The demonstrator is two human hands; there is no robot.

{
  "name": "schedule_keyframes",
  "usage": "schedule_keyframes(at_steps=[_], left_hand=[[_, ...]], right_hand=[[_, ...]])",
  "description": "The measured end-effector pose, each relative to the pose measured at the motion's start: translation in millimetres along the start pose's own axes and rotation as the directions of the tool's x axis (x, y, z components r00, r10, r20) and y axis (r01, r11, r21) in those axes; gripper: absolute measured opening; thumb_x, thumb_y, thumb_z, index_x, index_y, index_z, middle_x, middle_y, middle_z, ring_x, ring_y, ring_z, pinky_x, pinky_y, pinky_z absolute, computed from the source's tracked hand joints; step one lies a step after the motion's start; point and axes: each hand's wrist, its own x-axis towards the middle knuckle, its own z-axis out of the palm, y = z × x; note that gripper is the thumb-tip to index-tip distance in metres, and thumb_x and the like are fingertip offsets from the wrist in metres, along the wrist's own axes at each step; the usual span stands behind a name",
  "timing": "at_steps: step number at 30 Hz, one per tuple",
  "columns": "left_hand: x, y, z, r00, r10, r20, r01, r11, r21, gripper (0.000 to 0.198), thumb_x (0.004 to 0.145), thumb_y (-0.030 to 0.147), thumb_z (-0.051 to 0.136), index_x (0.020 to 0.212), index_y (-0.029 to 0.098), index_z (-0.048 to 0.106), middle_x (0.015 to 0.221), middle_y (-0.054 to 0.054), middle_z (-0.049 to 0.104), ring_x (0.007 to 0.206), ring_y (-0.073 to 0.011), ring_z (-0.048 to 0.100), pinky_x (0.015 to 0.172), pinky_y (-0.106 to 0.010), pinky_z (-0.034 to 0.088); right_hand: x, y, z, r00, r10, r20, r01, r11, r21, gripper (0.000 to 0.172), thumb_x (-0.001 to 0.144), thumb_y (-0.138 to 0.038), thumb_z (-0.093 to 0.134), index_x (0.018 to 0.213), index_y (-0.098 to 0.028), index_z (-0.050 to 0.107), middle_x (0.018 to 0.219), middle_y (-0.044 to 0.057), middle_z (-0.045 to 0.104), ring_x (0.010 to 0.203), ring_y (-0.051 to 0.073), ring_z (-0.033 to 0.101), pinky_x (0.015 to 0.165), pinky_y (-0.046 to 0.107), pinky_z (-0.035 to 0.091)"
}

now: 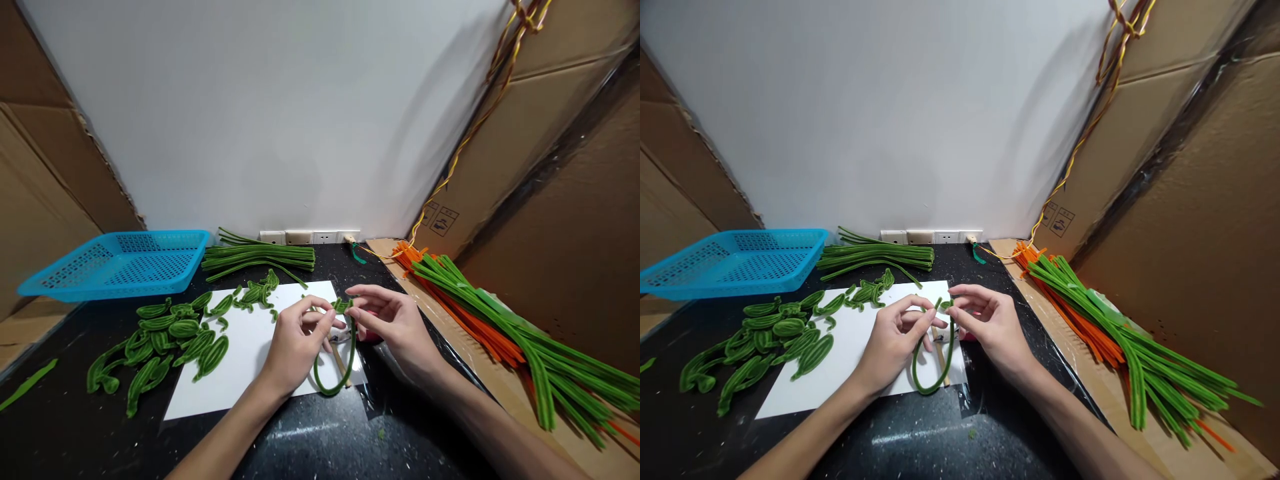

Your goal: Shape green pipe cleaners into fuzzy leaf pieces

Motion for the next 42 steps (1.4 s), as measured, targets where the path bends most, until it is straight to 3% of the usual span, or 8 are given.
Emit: schedule_keyframes(at_steps=[7,15,24,38,42], left_hand=[[-2.8,-1.0,3.3,0.994,-0.017,0.108,0.017,1.000,0.004,0.029,0.098,0.047,0.066,0.097,0.019,0.060,0.072,-0.003,0.073,0.060,-0.0174,0.071,0.060,-0.025,0.050],[-0.3,-2.0,6.4,0.998,-0.032,0.053,0.036,0.997,-0.074,0.032,0.093,0.048,0.071,0.094,0.018,0.061,0.075,-0.002,0.071,0.066,-0.0148,0.066,0.060,-0.023,0.047],[4.7,-3.7,7.3,0.971,-0.110,0.213,0.159,0.961,-0.226,0.040,0.090,0.056,0.071,0.090,0.018,0.056,0.075,-0.004,0.070,0.065,-0.0139,0.060,0.061,-0.023,0.045],[4.8,-2.9,6.9,0.974,-0.147,0.170,0.179,0.965,-0.192,0.040,0.087,0.054,0.073,0.084,0.015,0.060,0.074,-0.004,0.067,0.060,-0.0118,0.051,0.053,-0.022,0.039],[3.1,-1.7,6.8,0.983,-0.097,0.156,0.117,0.986,-0.123,0.034,0.091,0.047,0.070,0.083,0.016,0.060,0.074,-0.003,0.066,0.059,-0.0110,0.048,0.056,-0.023,0.037]], right_hand=[[-0.1,2.7,0.5,0.998,-0.024,0.056,0.023,1.000,0.012,0.038,0.079,-0.040,0.088,0.108,-0.019,0.077,0.084,0.005,0.075,0.065,0.014,0.068,0.054,0.025,0.059],[-1.8,0.8,1.8,0.999,-0.041,0.015,0.041,0.999,0.002,0.036,0.074,-0.036,0.093,0.101,-0.019,0.076,0.082,0.004,0.076,0.065,0.015,0.070,0.054,0.025,0.058],[-2.0,0.9,2.8,0.999,-0.027,-0.018,0.028,0.999,0.031,0.042,0.069,-0.039,0.096,0.099,-0.019,0.076,0.080,0.004,0.076,0.059,0.015,0.069,0.053,0.026,0.058],[-3.1,4.6,0.7,0.988,-0.152,0.005,0.150,0.975,-0.165,0.028,0.079,-0.037,0.088,0.099,-0.020,0.078,0.084,0.005,0.075,0.068,0.015,0.067,0.053,0.024,0.056],[-4.2,6.3,0.7,0.982,-0.187,0.020,0.187,0.954,-0.234,0.020,0.087,-0.037,0.082,0.098,-0.021,0.078,0.089,0.005,0.075,0.070,0.014,0.067,0.055,0.024,0.055]])
